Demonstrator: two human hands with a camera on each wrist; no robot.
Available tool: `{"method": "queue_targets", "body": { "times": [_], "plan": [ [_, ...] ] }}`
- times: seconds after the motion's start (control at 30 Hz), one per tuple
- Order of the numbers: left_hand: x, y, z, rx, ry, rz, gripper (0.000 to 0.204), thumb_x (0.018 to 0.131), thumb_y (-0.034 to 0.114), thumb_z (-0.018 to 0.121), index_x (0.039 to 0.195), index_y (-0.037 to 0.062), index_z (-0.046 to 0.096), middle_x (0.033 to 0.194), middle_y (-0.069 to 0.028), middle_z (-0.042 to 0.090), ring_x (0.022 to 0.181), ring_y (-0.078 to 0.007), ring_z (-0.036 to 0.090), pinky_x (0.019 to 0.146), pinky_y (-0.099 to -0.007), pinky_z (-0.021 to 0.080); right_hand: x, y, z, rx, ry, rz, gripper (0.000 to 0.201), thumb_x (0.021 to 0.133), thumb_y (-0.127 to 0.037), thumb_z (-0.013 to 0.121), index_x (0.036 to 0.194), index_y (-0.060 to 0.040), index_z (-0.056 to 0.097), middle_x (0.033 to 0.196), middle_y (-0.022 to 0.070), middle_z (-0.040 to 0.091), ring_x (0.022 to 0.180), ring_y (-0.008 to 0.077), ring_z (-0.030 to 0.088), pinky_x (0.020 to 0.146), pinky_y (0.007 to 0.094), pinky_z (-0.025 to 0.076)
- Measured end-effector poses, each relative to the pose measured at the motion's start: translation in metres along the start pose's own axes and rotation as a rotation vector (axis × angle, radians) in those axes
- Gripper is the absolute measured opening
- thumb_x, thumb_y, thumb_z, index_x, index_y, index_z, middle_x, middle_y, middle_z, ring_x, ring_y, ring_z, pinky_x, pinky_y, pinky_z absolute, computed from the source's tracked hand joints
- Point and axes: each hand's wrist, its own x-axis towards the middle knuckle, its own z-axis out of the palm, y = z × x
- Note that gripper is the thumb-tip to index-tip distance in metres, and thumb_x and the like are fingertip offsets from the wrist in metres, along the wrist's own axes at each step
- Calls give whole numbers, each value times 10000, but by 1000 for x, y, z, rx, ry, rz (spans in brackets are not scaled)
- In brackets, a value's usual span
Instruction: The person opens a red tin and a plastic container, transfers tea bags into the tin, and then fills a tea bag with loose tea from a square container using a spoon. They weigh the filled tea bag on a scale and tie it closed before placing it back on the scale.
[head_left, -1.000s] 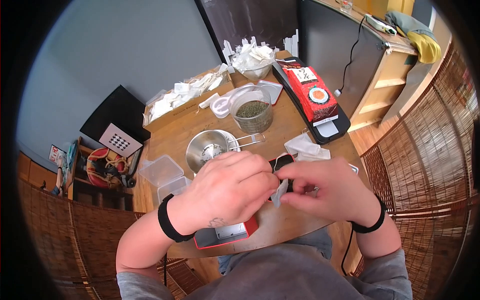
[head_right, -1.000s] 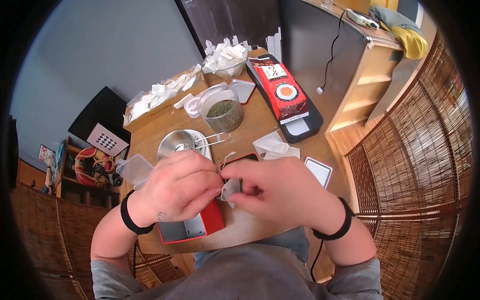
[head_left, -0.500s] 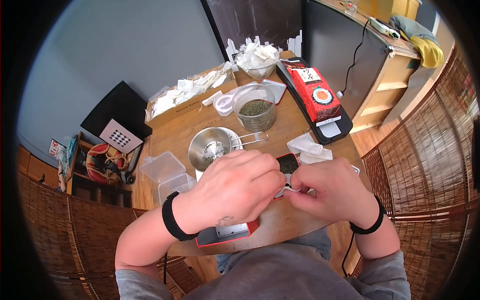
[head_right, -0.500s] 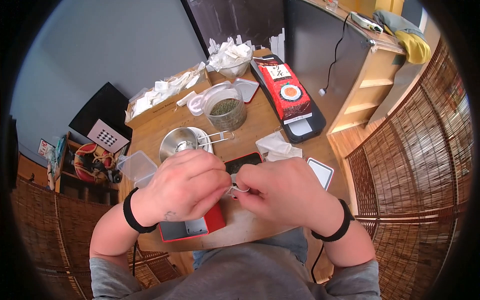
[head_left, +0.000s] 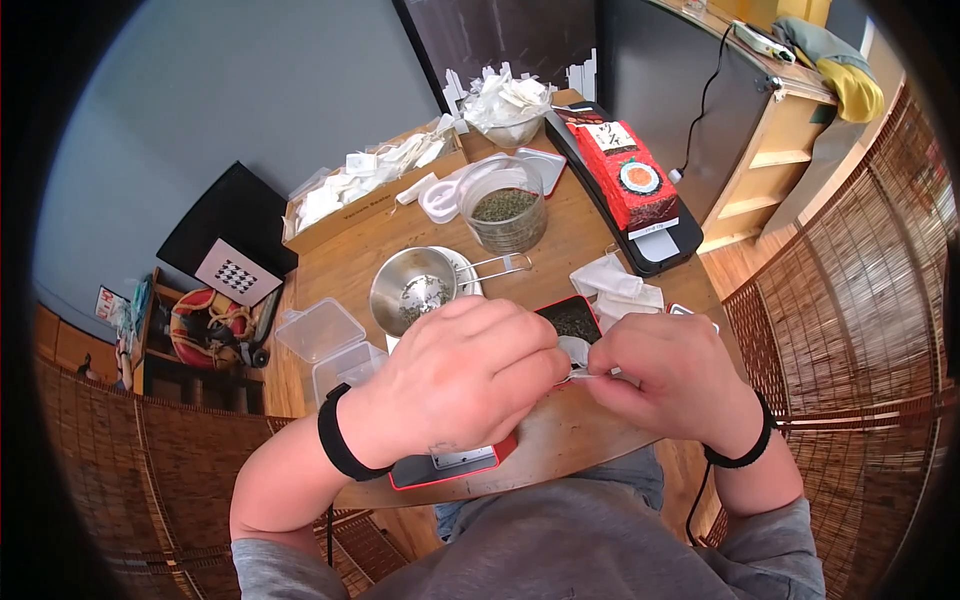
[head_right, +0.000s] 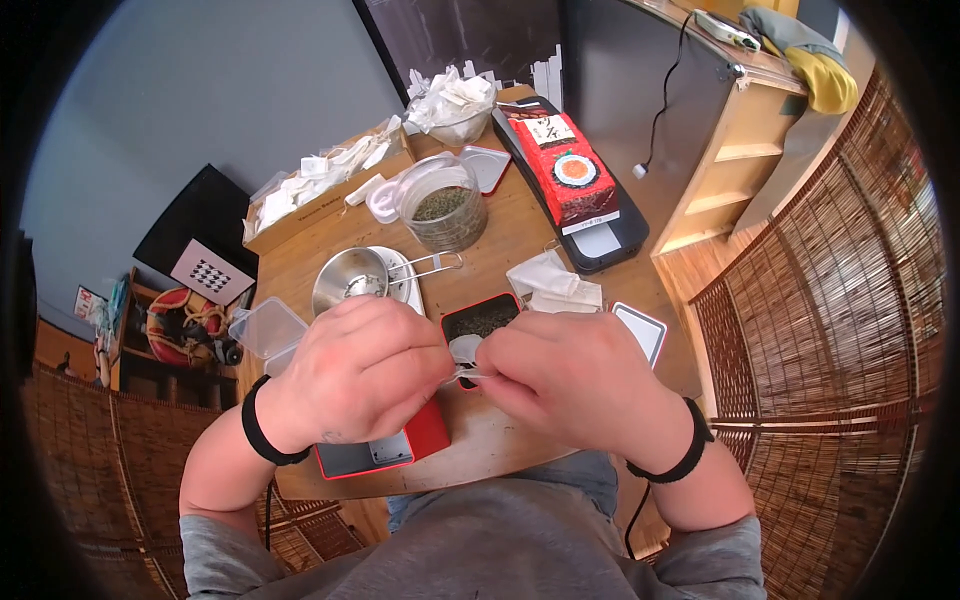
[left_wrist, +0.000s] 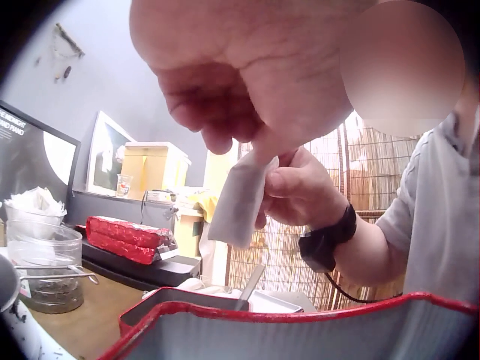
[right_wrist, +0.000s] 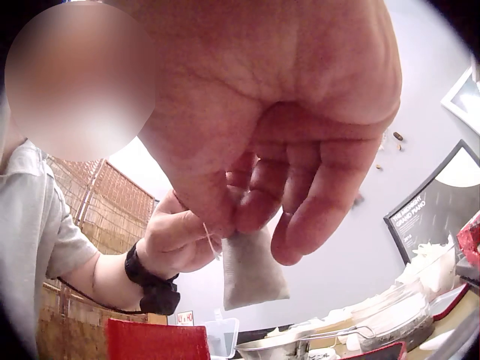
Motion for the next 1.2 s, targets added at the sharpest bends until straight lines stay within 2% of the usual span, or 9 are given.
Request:
{"method": "queue_targets", "body": {
  "times": [0.3,0.37,0.5,0.57,0.7,0.8,0.87,0.97,1.2],
  "plan": [
    [1,2,-6,89,68,160,263,687,105,785,950,105,783,937,-12,663,818,-190,665,671,-322,506,-1,-10,-1,138,101,20,191,846,-94,802,1018,-97,719,822,42,704,740,228,724,634,350,568],
    [-2,2,-7,98,65,160,274,679,115,783,953,104,784,930,-11,658,818,-189,663,670,-320,506,-3,-14,2,493,159,200,257,846,-60,805,1088,-74,721,845,57,715,756,225,738,650,338,575],
    [-6,1,-7,116,54,175,291,668,132,776,957,99,784,921,-10,653,819,-185,660,673,-313,508,-9,-12,1,484,161,195,269,845,-34,801,1101,-68,726,861,61,713,764,218,740,659,328,577],
    [-7,0,-6,129,54,184,288,671,133,772,957,98,783,922,-9,654,821,-183,659,676,-310,510,-9,-7,-3,295,100,33,274,843,-38,793,1106,-75,727,883,63,713,763,218,729,654,333,574],
    [-7,0,-6,157,58,212,285,673,135,767,955,97,782,926,-7,658,828,-182,659,681,-305,513,-8,-10,-4,249,101,2,264,839,-39,783,1094,-87,737,856,56,693,748,226,711,635,339,562],
    [-9,0,-6,167,56,216,284,673,135,765,953,97,781,932,-6,662,835,-184,660,687,-305,516,-5,-17,-7,227,79,92,230,841,-77,785,1067,-105,747,836,42,671,727,232,691,614,347,549],
    [-8,1,-6,169,58,220,284,671,135,764,952,97,781,937,-6,666,837,-185,661,691,-306,518,-1,-22,-7,84,3,12,203,850,-122,792,1049,-130,752,827,20,656,718,227,686,599,345,545],
    [-8,2,-6,170,51,227,285,670,135,762,951,94,781,946,-8,672,841,-187,663,699,-309,522,-3,-17,0,-2,-4,-15,181,856,-148,794,1031,-145,750,851,5,669,720,222,693,596,345,549],
    [-13,0,-7,174,52,201,303,670,138,758,965,74,778,937,-19,674,838,-194,670,697,-315,528,-8,-9,6,50,47,-53,109,846,-131,802,911,-133,715,927,-3,721,726,225,711,605,339,558]
  ]
}}
